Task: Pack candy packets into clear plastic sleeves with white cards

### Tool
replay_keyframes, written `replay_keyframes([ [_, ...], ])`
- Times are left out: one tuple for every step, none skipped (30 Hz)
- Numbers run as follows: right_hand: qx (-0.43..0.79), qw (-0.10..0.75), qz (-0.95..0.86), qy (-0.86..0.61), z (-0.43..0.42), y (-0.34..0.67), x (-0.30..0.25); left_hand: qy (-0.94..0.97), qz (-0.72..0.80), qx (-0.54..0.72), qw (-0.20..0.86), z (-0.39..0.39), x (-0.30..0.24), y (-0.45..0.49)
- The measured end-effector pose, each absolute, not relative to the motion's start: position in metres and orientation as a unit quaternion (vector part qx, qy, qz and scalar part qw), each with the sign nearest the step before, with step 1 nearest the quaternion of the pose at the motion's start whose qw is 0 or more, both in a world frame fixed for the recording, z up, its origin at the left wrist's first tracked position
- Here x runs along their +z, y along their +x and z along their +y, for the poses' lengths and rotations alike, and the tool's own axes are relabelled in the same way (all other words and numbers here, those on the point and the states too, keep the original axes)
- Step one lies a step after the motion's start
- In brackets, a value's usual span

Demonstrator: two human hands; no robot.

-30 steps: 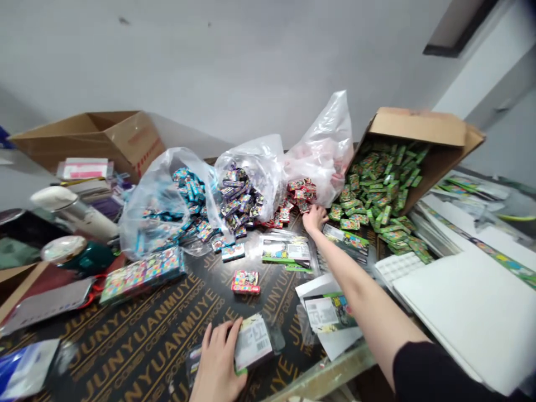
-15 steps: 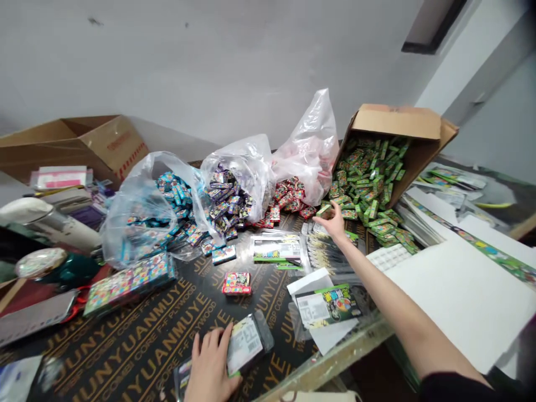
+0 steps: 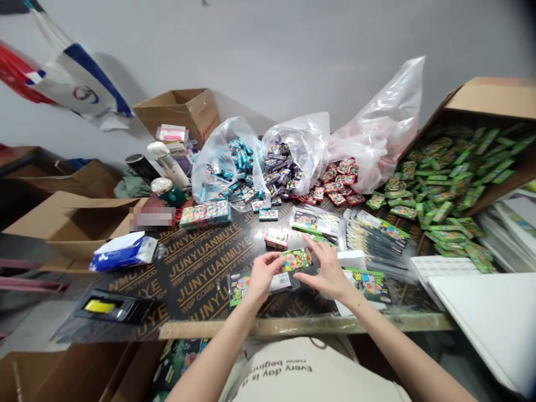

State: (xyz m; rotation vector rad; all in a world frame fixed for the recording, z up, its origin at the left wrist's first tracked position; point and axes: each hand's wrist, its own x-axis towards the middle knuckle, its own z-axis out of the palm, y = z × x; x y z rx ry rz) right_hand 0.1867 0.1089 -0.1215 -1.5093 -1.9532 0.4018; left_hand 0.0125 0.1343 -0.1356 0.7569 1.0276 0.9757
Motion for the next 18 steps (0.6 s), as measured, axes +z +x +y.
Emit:
replay_keyframes([
  [0.189, 0.316, -0.736, -0.568, 0.105, 0.188, -0.124, 0.329, 0.460, 0.445, 0.694, 0.135, -0.136, 0.006],
  [0.229, 0.323, -0.729, -0.558, 0.102, 0.190, -0.125, 0.324, 0.459, 0.449, 0.695, 0.137, -0.137, 0.001],
  [0.268, 0.335, -0.721, -0.544, 0.099, 0.191, -0.127, 0.322, 0.456, 0.446, 0.700, 0.138, -0.137, -0.004],
  [0.301, 0.353, -0.711, -0.529, 0.097, 0.191, -0.128, 0.320, 0.452, 0.440, 0.707, 0.138, -0.136, -0.007],
  [0.330, 0.370, -0.700, -0.514, 0.095, 0.191, -0.129, 0.317, 0.448, 0.434, 0.715, 0.139, -0.136, -0.009],
  [0.355, 0.383, -0.692, -0.499, 0.094, 0.190, -0.130, 0.311, 0.444, 0.425, 0.725, 0.138, -0.135, -0.010],
  [0.377, 0.392, -0.685, -0.484, 0.093, 0.189, -0.131, 0.303, 0.439, 0.418, 0.735, 0.138, -0.135, -0.009],
  [0.395, 0.398, -0.680, -0.473, 0.092, 0.186, -0.132, 0.292, 0.436, 0.414, 0.744, 0.137, -0.135, -0.007],
  [0.404, 0.406, -0.674, -0.467, 0.091, 0.183, -0.133, 0.277, 0.433, 0.415, 0.751, 0.136, -0.135, -0.005],
  [0.405, 0.420, -0.665, -0.467, 0.091, 0.180, -0.135, 0.258, 0.431, 0.421, 0.755, 0.134, -0.136, -0.002],
  [0.397, 0.443, -0.651, -0.472, 0.092, 0.176, -0.137, 0.238, 0.428, 0.431, 0.758, 0.132, -0.137, 0.001],
  [0.387, 0.474, -0.629, -0.479, 0.093, 0.173, -0.140, 0.221, 0.425, 0.443, 0.758, 0.130, -0.139, 0.004],
  [0.381, 0.505, -0.603, -0.486, 0.094, 0.171, -0.142, 0.210, 0.421, 0.450, 0.759, 0.127, -0.141, 0.008],
  [0.382, 0.531, -0.574, -0.492, 0.096, 0.169, -0.144, 0.210, 0.420, 0.447, 0.761, 0.124, -0.143, 0.011],
  [0.386, 0.550, -0.547, -0.499, 0.099, 0.168, -0.145, 0.225, 0.425, 0.438, 0.760, 0.120, -0.145, 0.014],
  [0.387, 0.561, -0.526, -0.508, 0.103, 0.168, -0.146, 0.257, 0.439, 0.430, 0.746, 0.115, -0.147, 0.017],
  [0.382, 0.565, -0.514, -0.520, 0.106, 0.168, -0.146, 0.307, 0.459, 0.428, 0.715, 0.111, -0.149, 0.020],
  [0.369, 0.564, -0.512, -0.532, 0.109, 0.168, -0.145, 0.371, 0.481, 0.434, 0.665, 0.107, -0.150, 0.023],
])
